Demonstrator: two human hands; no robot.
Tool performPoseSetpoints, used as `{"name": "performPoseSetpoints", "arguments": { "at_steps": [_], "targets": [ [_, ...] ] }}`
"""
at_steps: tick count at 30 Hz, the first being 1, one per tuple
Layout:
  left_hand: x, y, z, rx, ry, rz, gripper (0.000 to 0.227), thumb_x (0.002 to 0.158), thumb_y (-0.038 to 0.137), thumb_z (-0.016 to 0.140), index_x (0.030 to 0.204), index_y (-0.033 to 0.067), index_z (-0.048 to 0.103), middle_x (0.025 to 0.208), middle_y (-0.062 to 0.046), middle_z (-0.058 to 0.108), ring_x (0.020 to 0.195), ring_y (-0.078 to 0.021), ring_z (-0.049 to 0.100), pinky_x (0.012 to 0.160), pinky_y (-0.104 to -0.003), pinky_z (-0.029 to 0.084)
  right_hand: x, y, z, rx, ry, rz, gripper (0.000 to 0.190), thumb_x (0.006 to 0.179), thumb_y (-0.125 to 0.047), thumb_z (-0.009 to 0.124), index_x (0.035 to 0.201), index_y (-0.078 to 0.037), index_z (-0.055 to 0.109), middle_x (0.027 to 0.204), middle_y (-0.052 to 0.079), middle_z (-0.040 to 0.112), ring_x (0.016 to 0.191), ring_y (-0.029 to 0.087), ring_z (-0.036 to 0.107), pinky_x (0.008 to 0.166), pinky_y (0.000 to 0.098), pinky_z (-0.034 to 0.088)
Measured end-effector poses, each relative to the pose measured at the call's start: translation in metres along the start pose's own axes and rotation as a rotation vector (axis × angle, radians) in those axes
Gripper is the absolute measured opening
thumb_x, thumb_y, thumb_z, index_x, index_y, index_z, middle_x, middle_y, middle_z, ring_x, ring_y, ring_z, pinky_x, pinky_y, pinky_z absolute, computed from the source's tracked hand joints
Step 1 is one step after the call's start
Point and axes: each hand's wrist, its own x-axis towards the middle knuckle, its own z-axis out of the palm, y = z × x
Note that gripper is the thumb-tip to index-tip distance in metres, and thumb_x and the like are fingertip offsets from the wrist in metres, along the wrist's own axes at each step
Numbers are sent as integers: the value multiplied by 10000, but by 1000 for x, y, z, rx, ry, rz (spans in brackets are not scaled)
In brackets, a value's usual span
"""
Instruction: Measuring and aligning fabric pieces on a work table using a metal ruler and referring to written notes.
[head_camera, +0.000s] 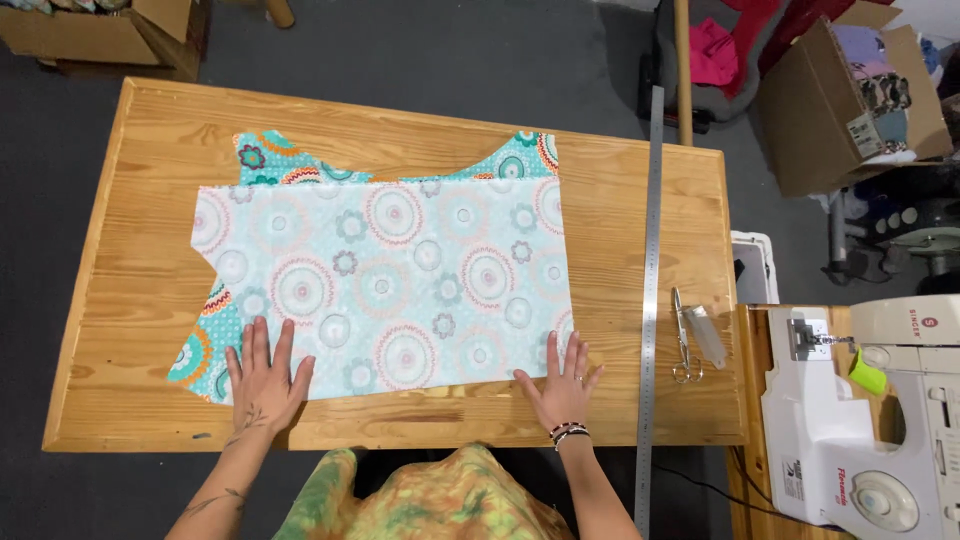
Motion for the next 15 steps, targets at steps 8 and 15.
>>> {"name": "performPoseSetpoints", "arguments": {
  "at_steps": [8,15],
  "targets": [
    [41,80,3,-285,122,201,568,906,274,609,1442,100,537,1481,-214,492,1412,-434,399,1146,-619,261,-23,20,5,381,461,44,724,991,-481,505,1604,-160,293,1681,192,232,1568,386,152,1201,673,79],
    [-8,282,-70,-823,-522,437,160,895,161,689,954,185,835,866,55,826,710,-75,665,705,-239,523,-119,58,-31,606,742,234,444,961,-260,624,1378,-112,578,1472,132,502,1370,328,487,1230,540,249]
  ]
}}
